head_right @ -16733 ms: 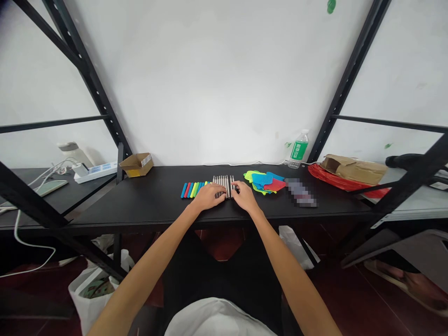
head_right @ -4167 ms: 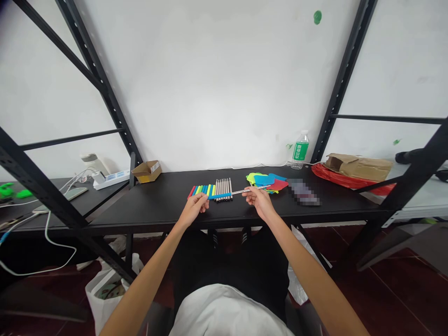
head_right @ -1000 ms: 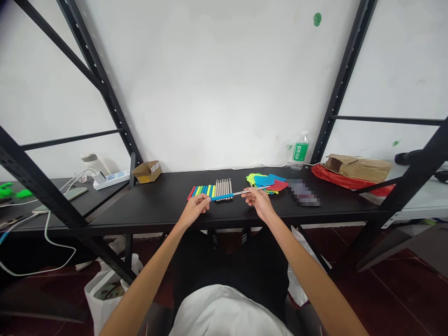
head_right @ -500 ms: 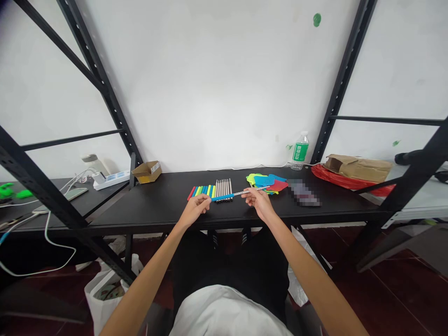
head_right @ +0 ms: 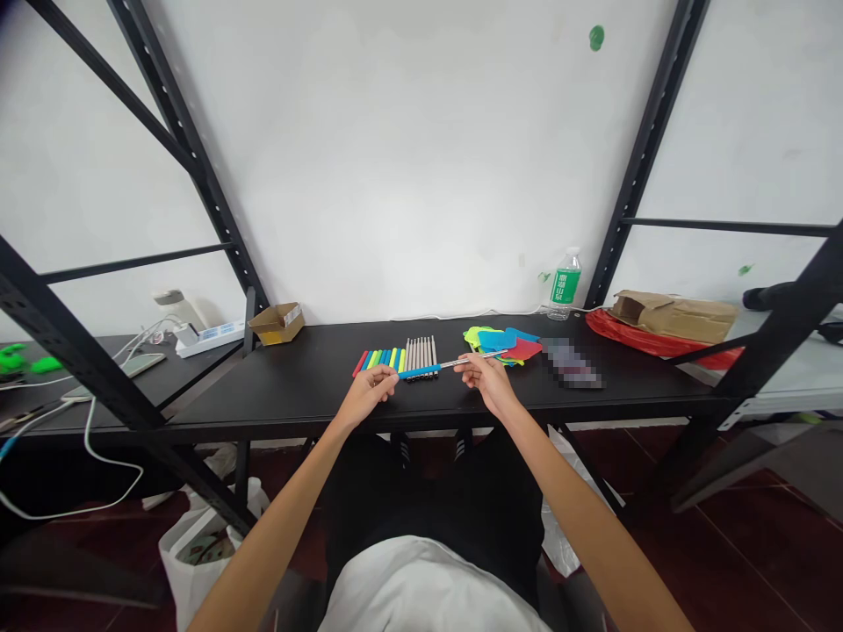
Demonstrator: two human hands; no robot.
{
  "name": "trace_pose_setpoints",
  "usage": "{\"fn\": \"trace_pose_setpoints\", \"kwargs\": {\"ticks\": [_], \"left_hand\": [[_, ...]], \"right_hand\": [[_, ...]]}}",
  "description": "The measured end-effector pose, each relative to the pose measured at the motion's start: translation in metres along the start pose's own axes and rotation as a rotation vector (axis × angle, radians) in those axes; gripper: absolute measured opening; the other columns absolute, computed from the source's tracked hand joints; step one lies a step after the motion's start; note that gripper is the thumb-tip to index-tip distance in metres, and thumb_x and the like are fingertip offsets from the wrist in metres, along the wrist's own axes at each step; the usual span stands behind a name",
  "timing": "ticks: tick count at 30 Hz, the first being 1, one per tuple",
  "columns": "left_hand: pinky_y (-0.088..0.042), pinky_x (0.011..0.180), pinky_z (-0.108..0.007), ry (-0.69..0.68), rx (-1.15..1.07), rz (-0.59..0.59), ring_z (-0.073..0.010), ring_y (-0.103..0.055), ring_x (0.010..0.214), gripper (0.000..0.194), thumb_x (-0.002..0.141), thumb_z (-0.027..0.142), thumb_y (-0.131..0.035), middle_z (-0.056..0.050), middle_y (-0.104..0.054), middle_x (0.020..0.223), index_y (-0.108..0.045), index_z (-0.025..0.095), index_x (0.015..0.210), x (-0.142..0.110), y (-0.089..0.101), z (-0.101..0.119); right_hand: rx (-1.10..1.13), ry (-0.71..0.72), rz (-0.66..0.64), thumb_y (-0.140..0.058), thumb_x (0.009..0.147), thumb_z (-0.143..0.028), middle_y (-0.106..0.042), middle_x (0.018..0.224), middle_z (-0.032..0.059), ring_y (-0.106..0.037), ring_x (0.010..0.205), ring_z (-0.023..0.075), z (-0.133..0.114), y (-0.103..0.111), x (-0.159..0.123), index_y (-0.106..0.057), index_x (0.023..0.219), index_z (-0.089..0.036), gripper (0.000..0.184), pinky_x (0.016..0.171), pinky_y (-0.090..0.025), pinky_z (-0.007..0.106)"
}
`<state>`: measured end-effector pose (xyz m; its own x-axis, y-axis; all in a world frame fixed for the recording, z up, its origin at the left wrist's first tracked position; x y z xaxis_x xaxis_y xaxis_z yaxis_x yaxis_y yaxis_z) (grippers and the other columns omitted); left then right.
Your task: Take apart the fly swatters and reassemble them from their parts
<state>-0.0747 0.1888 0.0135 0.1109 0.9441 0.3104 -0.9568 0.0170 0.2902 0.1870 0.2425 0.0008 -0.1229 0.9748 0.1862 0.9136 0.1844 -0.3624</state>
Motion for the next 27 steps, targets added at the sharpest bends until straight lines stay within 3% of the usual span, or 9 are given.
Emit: {"fn": "trace_pose_setpoints", "kwargs": {"ticks": [20,27], "left_hand": [[-0.043,0.057,-0.024,-0.002,-0.02,-0.007,-0.0109,-0.051,0.057,0.03,0.082,0.045,-0.068,0.001,-0.058,0.066,-0.064,0.016,0.09,0.0,-0.0006,0.0021],[-0.043,0.057,-0.024,-0.037,-0.022,-0.015,-0.0113,-0.051,0.059,0.029,0.083,0.044,-0.068,0.002,-0.057,0.066,-0.063,0.017,0.092,0.0023,0.0002,-0.0065]], "right_hand": [[0.013,-0.011,0.008,-0.078,0.071,-0.045,-0.075,0.073,0.0083,-0.057,0.054,0.0116,0.0,-0.0006,-0.0005,-0.076,0.081,-0.015,0.032,0.048,-0.039,0.023],[0.014,-0.002,0.009,-0.079,0.07,-0.046,-0.075,0.073,0.0084,-0.057,0.054,0.0116,0.0018,0.001,0.0012,-0.076,0.082,-0.015,0.033,0.048,-0.039,0.023]]}}
Point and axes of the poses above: each hand's wrist, its own x-axis towards the middle knuckle, its own y-axis out of the back of the hand, z = x × y, the point moved 2 cm from there along x, towards the middle knuckle
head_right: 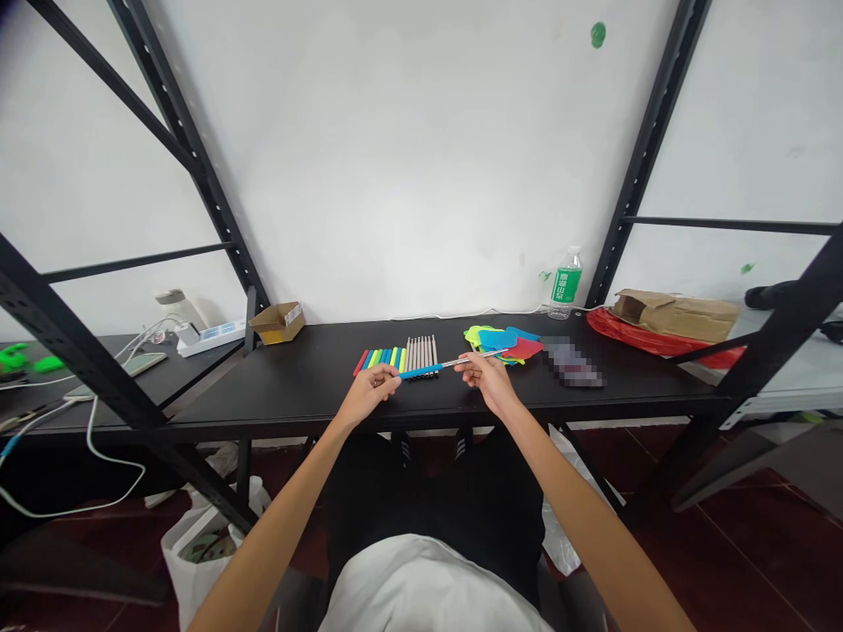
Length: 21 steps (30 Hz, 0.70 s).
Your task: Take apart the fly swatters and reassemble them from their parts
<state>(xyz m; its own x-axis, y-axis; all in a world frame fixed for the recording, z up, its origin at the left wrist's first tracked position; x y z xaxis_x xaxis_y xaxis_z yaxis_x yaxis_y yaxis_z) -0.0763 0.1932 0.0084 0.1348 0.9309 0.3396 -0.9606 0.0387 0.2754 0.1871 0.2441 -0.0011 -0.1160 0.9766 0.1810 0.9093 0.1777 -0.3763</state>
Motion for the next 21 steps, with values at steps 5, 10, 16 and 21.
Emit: {"fn": "trace_pose_setpoints", "kwargs": {"ticks": [5,10,16,21], "left_hand": [[-0.043,0.056,-0.024,-0.02,0.007,-0.006,-0.0111,-0.051,0.058,0.028,0.083,0.044,-0.068,0.002,-0.056,0.065,-0.063,0.017,0.092,0.001,0.001,-0.004],[-0.042,0.056,-0.024,0.003,0.001,-0.005,-0.0117,-0.051,0.059,0.028,0.083,0.044,-0.068,0.002,-0.056,0.065,-0.063,0.017,0.091,0.0,0.0,0.002],[-0.041,0.058,-0.024,0.029,0.014,-0.004,-0.0106,-0.049,0.057,0.032,0.09,0.045,-0.057,0.0,-0.058,0.068,-0.059,0.017,0.074,-0.002,-0.001,0.007],[-0.039,0.056,-0.024,0.023,0.03,-0.005,-0.0108,-0.05,0.056,0.043,0.094,0.048,-0.05,-0.001,-0.059,0.066,-0.058,0.017,0.065,0.0,0.001,0.002]], "right_hand": [[-0.012,-0.002,0.005,-0.078,0.07,-0.046,-0.074,0.072,0.0083,-0.057,0.054,0.0117,-0.002,-0.001,-0.001,-0.075,0.08,-0.016,0.032,0.047,-0.038,0.023],[-0.016,-0.004,0.006,-0.078,0.07,-0.046,-0.074,0.071,0.0079,-0.057,0.054,0.0117,-0.002,-0.003,-0.002,-0.075,0.08,-0.016,0.032,0.048,-0.038,0.023],[-0.007,-0.004,0.002,-0.077,0.071,-0.046,-0.074,0.072,0.0078,-0.057,0.053,0.0117,-0.001,-0.001,0.0,-0.075,0.081,-0.016,0.031,0.048,-0.039,0.024],[0.011,-0.01,0.007,-0.077,0.07,-0.045,-0.074,0.072,0.0075,-0.057,0.054,0.012,-0.001,0.0,0.0,-0.075,0.082,-0.016,0.031,0.048,-0.039,0.024]]}}
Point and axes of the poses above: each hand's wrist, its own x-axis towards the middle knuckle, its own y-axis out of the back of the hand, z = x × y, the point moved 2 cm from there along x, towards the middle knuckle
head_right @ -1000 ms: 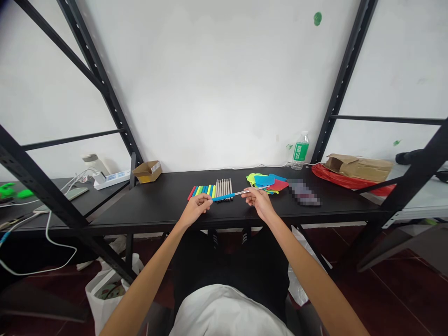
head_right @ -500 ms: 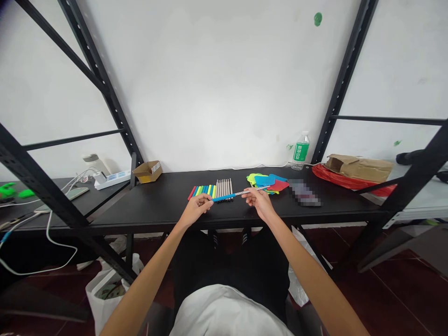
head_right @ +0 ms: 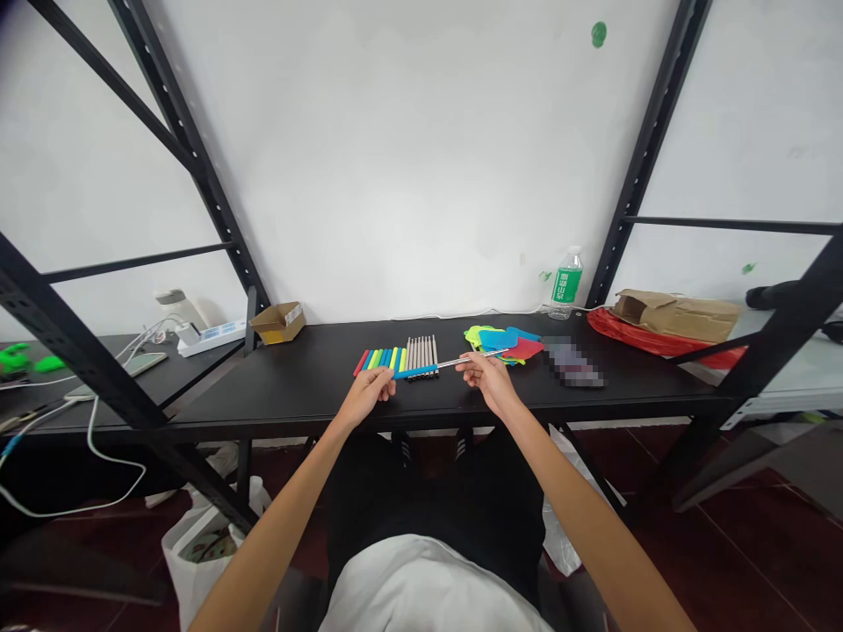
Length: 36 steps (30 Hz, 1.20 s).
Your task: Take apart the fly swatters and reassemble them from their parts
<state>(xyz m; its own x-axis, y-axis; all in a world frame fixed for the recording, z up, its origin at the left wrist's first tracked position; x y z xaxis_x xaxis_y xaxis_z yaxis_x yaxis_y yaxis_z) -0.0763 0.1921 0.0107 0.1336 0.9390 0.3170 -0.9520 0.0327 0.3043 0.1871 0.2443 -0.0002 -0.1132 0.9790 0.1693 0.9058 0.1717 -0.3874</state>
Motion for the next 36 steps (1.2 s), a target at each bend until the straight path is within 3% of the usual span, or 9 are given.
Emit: {"fn": "trace_pose_setpoints", "kwargs": {"ticks": [6,11,15,18,21,25,27,33,36], "left_hand": [[-0.04,0.056,-0.025,0.013,0.024,0.013,-0.0121,-0.052,0.056,0.052,0.095,0.055,-0.044,-0.003,-0.061,0.066,-0.06,0.017,0.063,0.001,0.0,-0.006],[-0.04,0.055,-0.024,0.003,0.01,0.016,-0.0116,-0.051,0.056,0.048,0.093,0.055,-0.048,-0.002,-0.06,0.066,-0.058,0.017,0.065,0.001,0.0,-0.004],[-0.041,0.055,-0.023,-0.014,-0.041,0.017,-0.0104,-0.05,0.055,0.03,0.087,0.048,-0.061,0.001,-0.059,0.067,-0.06,0.018,0.083,0.0,-0.001,0.002],[-0.041,0.055,-0.023,-0.01,-0.068,0.017,-0.0104,-0.05,0.055,0.028,0.081,0.042,-0.068,0.003,-0.057,0.065,-0.059,0.018,0.093,-0.001,-0.001,0.004],[-0.041,0.055,-0.023,-0.01,-0.056,0.004,-0.0102,-0.05,0.055,0.028,0.086,0.045,-0.063,0.001,-0.058,0.066,-0.06,0.018,0.086,-0.001,-0.001,0.003],[-0.04,0.055,-0.024,0.017,0.009,0.011,-0.0114,-0.051,0.056,0.047,0.093,0.054,-0.048,-0.003,-0.06,0.065,-0.058,0.017,0.065,0.001,0.0,-0.002],[-0.04,0.055,-0.025,0.023,0.024,0.017,-0.0118,-0.051,0.056,0.05,0.093,0.056,-0.047,-0.003,-0.06,0.065,-0.058,0.016,0.064,0.001,0.0,-0.003],[-0.042,0.056,-0.023,-0.011,-0.05,0.017,-0.01,-0.048,0.055,0.029,0.08,0.044,-0.068,0.003,-0.057,0.068,-0.058,0.019,0.091,0.001,-0.001,-0.001],[-0.042,0.055,-0.023,-0.002,-0.055,0.01,-0.0102,-0.049,0.055,0.029,0.083,0.046,-0.065,0.002,-0.058,0.068,-0.06,0.018,0.087,0.001,-0.001,0.0]], "right_hand": [[0.01,-0.008,0.001,-0.077,0.071,-0.043,-0.074,0.072,0.0076,-0.058,0.054,0.0116,0.002,0.002,0.001,-0.076,0.082,-0.015,0.03,0.049,-0.039,0.024],[0.0,-0.011,0.009,-0.076,0.072,-0.043,-0.074,0.072,0.0073,-0.058,0.054,0.0121,0.001,0.002,0.0,-0.075,0.082,-0.016,0.029,0.049,-0.039,0.024],[-0.011,-0.01,0.007,-0.076,0.072,-0.044,-0.074,0.073,0.0075,-0.058,0.054,0.0124,-0.001,0.0,-0.001,-0.074,0.082,-0.017,0.029,0.049,-0.039,0.025],[-0.009,-0.007,0.003,-0.077,0.072,-0.044,-0.074,0.074,0.0077,-0.058,0.054,0.0119,-0.002,-0.001,-0.002,-0.075,0.082,-0.016,0.03,0.049,-0.039,0.024],[0.001,-0.009,0.006,-0.077,0.071,-0.044,-0.074,0.072,0.0073,-0.057,0.054,0.0116,-0.001,0.0,-0.001,-0.075,0.081,-0.016,0.03,0.048,-0.04,0.024],[0.0,-0.011,0.012,-0.077,0.07,-0.045,-0.073,0.07,0.007,-0.058,0.053,0.012,-0.001,0.0,0.0,-0.074,0.081,-0.016,0.031,0.048,-0.039,0.024],[-0.005,-0.009,0.012,-0.077,0.07,-0.045,-0.074,0.071,0.0071,-0.058,0.053,0.012,-0.001,0.0,0.0,-0.074,0.081,-0.016,0.031,0.048,-0.04,0.024],[-0.015,-0.007,0.011,-0.077,0.071,-0.045,-0.074,0.073,0.0077,-0.058,0.054,0.012,-0.001,0.0,-0.001,-0.074,0.082,-0.017,0.031,0.049,-0.04,0.025],[-0.012,-0.008,0.009,-0.077,0.071,-0.045,-0.074,0.073,0.0071,-0.058,0.054,0.0118,-0.001,0.0,-0.001,-0.074,0.082,-0.017,0.03,0.048,-0.04,0.024]]}}
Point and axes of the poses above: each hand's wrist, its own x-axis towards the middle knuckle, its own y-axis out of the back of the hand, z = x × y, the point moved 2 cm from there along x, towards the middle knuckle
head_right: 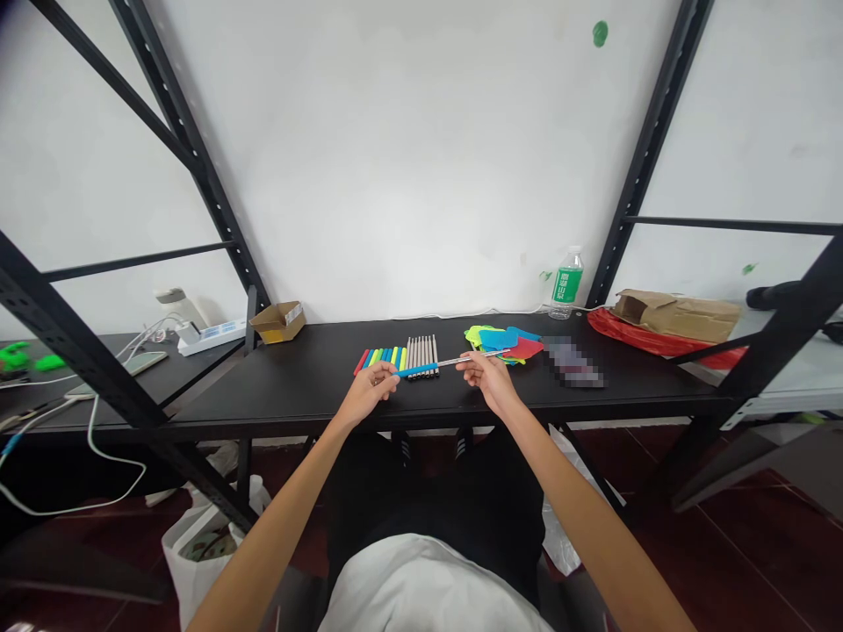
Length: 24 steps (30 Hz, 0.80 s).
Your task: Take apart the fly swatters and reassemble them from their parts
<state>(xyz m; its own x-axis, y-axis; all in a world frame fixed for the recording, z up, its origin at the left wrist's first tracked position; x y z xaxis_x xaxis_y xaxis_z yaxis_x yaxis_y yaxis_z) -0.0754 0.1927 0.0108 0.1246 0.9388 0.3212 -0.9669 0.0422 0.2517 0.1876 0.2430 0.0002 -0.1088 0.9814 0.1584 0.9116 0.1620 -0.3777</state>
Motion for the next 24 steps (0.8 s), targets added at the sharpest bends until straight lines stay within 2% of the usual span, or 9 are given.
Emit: {"fn": "trace_pose_setpoints", "kwargs": {"ticks": [3,5,9,11,13,17,19,21,24], "left_hand": [[-0.041,0.054,-0.024,0.021,0.051,0.001,-0.0115,-0.051,0.055,0.045,0.091,0.056,-0.051,-0.002,-0.06,0.066,-0.06,0.017,0.07,0.0001,0.0002,-0.0011],[-0.041,0.054,-0.024,0.019,0.074,0.007,-0.0117,-0.051,0.055,0.051,0.092,0.059,-0.048,-0.003,-0.06,0.065,-0.059,0.017,0.066,0.0005,0.0005,-0.0026],[-0.044,0.055,-0.023,-0.033,0.03,0.011,-0.01,-0.05,0.056,0.035,0.083,0.052,-0.065,0.0,-0.059,0.071,-0.062,0.017,0.087,0.0009,0.0008,-0.0037],[-0.044,0.055,-0.023,-0.043,0.009,0.008,-0.0095,-0.049,0.055,0.036,0.079,0.049,-0.071,0.002,-0.058,0.071,-0.061,0.018,0.094,0.0006,0.0007,-0.0029],[-0.044,0.055,-0.023,-0.033,0.023,-0.002,-0.0098,-0.049,0.055,0.035,0.083,0.052,-0.066,0.0,-0.059,0.071,-0.062,0.017,0.089,0.0002,0.0004,-0.0017],[-0.042,0.054,-0.024,0.011,0.079,-0.007,-0.0116,-0.051,0.056,0.051,0.093,0.059,-0.047,-0.005,-0.062,0.066,-0.061,0.016,0.07,0.0004,0.0003,-0.0023],[-0.043,0.054,-0.024,0.0,0.076,-0.007,-0.0114,-0.051,0.056,0.046,0.091,0.058,-0.052,-0.004,-0.061,0.069,-0.062,0.016,0.074,0.0011,0.0005,-0.0042],[-0.043,0.054,-0.023,-0.023,0.045,-0.006,-0.0106,-0.051,0.057,0.037,0.084,0.053,-0.065,-0.001,-0.061,0.072,-0.062,0.017,0.085,0.0018,0.0007,-0.0062],[-0.043,0.054,-0.022,-0.032,0.01,-0.011,-0.0104,-0.051,0.057,0.036,0.078,0.049,-0.073,0.0,-0.06,0.074,-0.062,0.018,0.093,0.0022,0.0009,-0.0076]], "right_hand": [[-0.007,0.001,0.002,-0.076,0.071,-0.045,-0.073,0.072,0.0066,-0.058,0.054,0.0123,-0.0001,0.0001,0.0001,-0.074,0.081,-0.018,0.029,0.048,-0.04,0.025],[-0.005,0.002,0.003,-0.076,0.071,-0.045,-0.074,0.072,0.0068,-0.058,0.054,0.0124,-0.0002,0.0,0.0002,-0.074,0.082,-0.017,0.029,0.049,-0.04,0.025],[-0.007,0.005,0.002,-0.076,0.071,-0.045,-0.074,0.073,0.0072,-0.058,0.053,0.0124,-0.0001,-0.0004,0.0004,-0.074,0.082,-0.017,0.03,0.048,-0.04,0.025],[-0.007,0.008,-0.002,-0.077,0.071,-0.045,-0.074,0.073,0.0072,-0.058,0.054,0.0123,0.0002,-0.0004,0.0005,-0.074,0.081,-0.017,0.03,0.048,-0.04,0.024],[-0.004,0.011,-0.005,-0.077,0.071,-0.045,-0.074,0.073,0.007,-0.058,0.054,0.0123,0.0008,0.0,0.0006,-0.074,0.082,-0.017,0.029,0.049,-0.041,0.024],[-0.005,0.01,-0.003,-0.076,0.072,-0.044,-0.074,0.071,0.0068,-0.058,0.054,0.0123,0.0017,0.001,0.001,-0.074,0.082,-0.017,0.029,0.048,-0.04,0.025],[-0.006,0.008,-0.001,-0.076,0.072,-0.045,-0.074,0.072,0.0069,-0.058,0.053,0.0123,0.0016,0.0009,0.0011,-0.074,0.082,-0.017,0.029,0.048,-0.04,0.025],[-0.01,0.009,-0.003,-0.076,0.072,-0.045,-0.074,0.072,0.007,-0.058,0.053,0.0124,0.0012,0.0003,0.0009,-0.074,0.082,-0.018,0.029,0.048,-0.04,0.025],[-0.006,0.008,-0.004,-0.076,0.072,-0.045,-0.074,0.072,0.007,-0.058,0.053,0.0122,0.0007,-0.0005,0.0004,-0.074,0.081,-0.017,0.029,0.048,-0.04,0.025]]}}
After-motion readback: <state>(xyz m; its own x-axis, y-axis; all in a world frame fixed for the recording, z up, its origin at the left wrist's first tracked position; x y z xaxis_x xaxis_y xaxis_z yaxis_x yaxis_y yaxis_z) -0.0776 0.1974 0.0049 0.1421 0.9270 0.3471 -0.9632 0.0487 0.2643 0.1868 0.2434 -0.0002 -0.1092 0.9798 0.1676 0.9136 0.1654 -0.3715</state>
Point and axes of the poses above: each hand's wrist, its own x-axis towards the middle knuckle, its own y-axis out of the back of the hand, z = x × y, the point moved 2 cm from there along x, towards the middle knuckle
